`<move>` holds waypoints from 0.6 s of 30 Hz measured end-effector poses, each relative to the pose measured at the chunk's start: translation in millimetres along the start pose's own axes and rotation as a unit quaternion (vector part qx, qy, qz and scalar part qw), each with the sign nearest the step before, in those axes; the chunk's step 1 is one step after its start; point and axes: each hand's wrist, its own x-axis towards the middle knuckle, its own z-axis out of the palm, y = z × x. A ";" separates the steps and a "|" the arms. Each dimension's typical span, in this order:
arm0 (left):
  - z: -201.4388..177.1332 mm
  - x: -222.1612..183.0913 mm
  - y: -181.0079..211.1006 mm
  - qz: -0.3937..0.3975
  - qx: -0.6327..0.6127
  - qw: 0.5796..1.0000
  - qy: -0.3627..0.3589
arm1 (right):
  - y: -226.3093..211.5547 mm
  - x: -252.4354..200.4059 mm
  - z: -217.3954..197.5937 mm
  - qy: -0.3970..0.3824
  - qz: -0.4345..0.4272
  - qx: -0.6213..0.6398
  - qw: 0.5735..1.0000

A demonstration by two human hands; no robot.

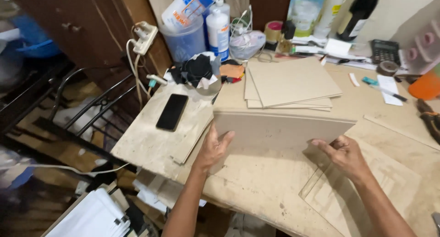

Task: Cutting cardboard sheets into smaller rectangular pieces using a utility knife on a workbench.

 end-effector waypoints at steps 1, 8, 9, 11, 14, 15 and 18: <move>4.1 9.3 -20.7 -0.002 0.014 1.000 0.020 | -2.0 -2.7 -0.1 -0.001 0.007 -0.037 0.999; 3.4 16.6 -9.8 0.048 0.015 0.998 0.046 | -38.2 -15.4 -0.3 0.021 0.034 -0.020 0.999; 1.1 11.4 3.4 0.053 0.015 0.997 0.046 | -39.6 -18.4 -0.3 0.025 0.030 -0.019 0.999; 4.5 -0.9 28.0 0.219 -0.145 0.957 0.121 | -36.2 -33.1 -5.4 0.063 -0.011 -0.012 0.998; 6.6 1.9 24.0 0.260 -0.105 0.948 0.148 | 7.4 -59.4 -8.4 0.076 -0.039 -0.013 0.996; 10.2 3.0 23.3 0.266 -0.110 0.950 0.124 | 7.2 -76.0 -7.3 0.099 -0.030 -0.016 0.995; 18.6 5.9 23.1 0.146 -0.064 0.980 0.118 | 7.8 -122.3 3.9 0.116 0.023 0.131 0.984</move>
